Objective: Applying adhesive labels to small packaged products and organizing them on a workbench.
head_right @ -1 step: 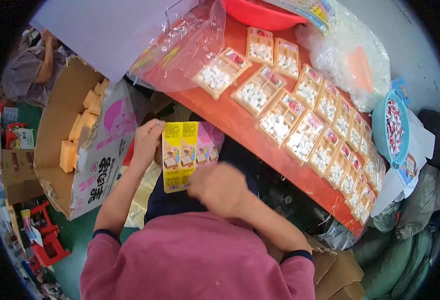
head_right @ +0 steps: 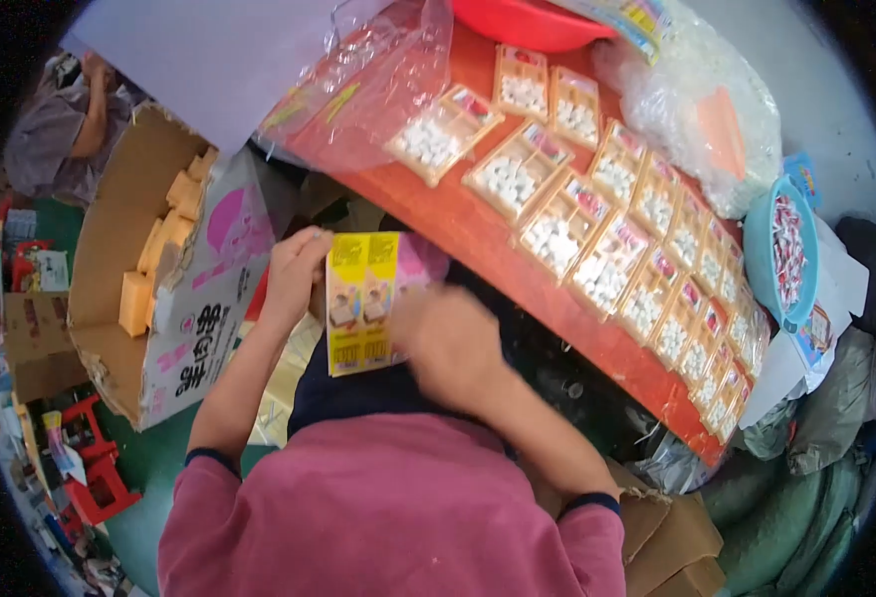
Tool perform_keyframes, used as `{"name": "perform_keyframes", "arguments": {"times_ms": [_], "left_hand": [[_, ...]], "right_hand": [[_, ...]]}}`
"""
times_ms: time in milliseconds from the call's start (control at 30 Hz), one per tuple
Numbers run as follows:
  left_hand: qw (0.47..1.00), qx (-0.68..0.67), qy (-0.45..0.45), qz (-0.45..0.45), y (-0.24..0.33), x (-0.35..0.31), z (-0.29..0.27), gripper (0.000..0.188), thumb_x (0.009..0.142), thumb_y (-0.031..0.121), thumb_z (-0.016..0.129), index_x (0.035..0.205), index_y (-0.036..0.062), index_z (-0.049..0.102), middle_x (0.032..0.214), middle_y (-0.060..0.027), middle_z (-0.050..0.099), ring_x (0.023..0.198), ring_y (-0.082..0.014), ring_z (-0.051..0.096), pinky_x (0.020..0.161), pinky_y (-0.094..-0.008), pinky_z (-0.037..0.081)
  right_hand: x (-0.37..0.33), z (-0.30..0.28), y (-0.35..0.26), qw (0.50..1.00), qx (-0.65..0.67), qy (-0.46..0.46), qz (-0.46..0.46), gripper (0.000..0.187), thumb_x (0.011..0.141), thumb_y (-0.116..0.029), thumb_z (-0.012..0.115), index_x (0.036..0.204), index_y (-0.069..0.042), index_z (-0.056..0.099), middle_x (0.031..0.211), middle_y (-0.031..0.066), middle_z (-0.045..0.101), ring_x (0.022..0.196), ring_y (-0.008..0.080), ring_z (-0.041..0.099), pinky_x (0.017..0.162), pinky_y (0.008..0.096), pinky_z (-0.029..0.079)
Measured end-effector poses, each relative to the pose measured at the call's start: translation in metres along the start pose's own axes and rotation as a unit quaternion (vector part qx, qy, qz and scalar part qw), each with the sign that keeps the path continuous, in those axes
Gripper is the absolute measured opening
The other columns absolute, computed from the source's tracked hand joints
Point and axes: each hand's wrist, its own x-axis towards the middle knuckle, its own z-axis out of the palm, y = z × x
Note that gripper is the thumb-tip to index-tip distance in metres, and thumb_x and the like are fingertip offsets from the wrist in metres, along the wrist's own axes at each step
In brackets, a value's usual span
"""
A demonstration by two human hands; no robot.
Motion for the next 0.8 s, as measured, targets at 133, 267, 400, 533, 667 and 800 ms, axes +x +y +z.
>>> {"name": "perform_keyframes", "arguments": {"times_ms": [133,267,400,533,667,800], "left_hand": [[0.987,-0.136,-0.074,-0.036,0.014,-0.008,0.019,0.024,0.087,0.019,0.052,0.078,-0.0010,0.061,0.067,-0.0012,0.058,0.060,-0.0064,0.055,0.053,-0.0215,0.046],[0.982,-0.165,-0.087,-0.036,0.014,-0.010,0.017,0.017,0.087,0.014,0.052,0.083,-0.0013,0.059,0.076,-0.0020,0.057,0.063,-0.0058,0.054,0.053,-0.0189,0.044],[0.976,-0.189,-0.093,-0.064,0.021,-0.015,0.012,0.017,0.087,0.013,0.051,0.083,-0.0011,0.059,0.077,-0.0024,0.057,0.063,-0.0066,0.055,0.055,-0.0194,0.046],[0.972,-0.215,-0.066,-0.073,0.019,-0.017,0.013,0.016,0.087,0.013,0.051,0.082,0.0000,0.059,0.074,-0.0018,0.057,0.060,-0.0060,0.054,0.051,-0.0185,0.044],[0.983,-0.174,-0.045,-0.028,0.007,-0.012,0.015,0.016,0.087,0.014,0.052,0.080,0.0014,0.059,0.072,-0.0013,0.058,0.059,-0.0048,0.053,0.050,-0.0185,0.042],[0.992,-0.126,0.018,0.006,-0.007,0.007,0.019,0.027,0.086,0.017,0.052,0.070,-0.0035,0.058,0.058,-0.0011,0.054,0.054,-0.0050,0.050,0.050,-0.0233,0.040]], "right_hand": [[0.037,0.036,0.034,0.969,0.069,0.236,-0.019,0.032,0.071,0.001,0.062,0.103,-0.003,0.060,0.101,0.0134,0.061,0.091,0.0310,0.058,0.079,0.0372,0.048],[0.054,0.059,0.034,0.964,0.059,0.254,-0.050,0.034,0.073,0.000,0.064,0.107,-0.003,0.062,0.105,0.0114,0.062,0.091,0.0280,0.060,0.078,0.0346,0.050],[0.054,0.063,0.034,0.956,-0.002,0.281,-0.089,0.030,0.073,-0.001,0.064,0.102,-0.003,0.063,0.102,0.0106,0.064,0.087,0.0275,0.062,0.074,0.0336,0.051],[0.058,0.067,0.036,0.947,0.026,0.303,-0.099,0.022,0.071,-0.001,0.065,0.092,-0.004,0.062,0.101,0.0111,0.064,0.084,0.0270,0.062,0.072,0.0334,0.052],[0.060,0.065,0.036,0.943,0.032,0.318,-0.098,0.017,0.069,-0.002,0.065,0.084,-0.005,0.058,0.098,0.0106,0.063,0.083,0.0273,0.061,0.070,0.0348,0.050],[0.006,0.059,0.032,0.962,0.014,0.231,-0.144,0.017,0.068,-0.002,0.064,0.083,-0.008,0.056,0.093,0.0089,0.062,0.079,0.0267,0.060,0.066,0.0357,0.047]]}}
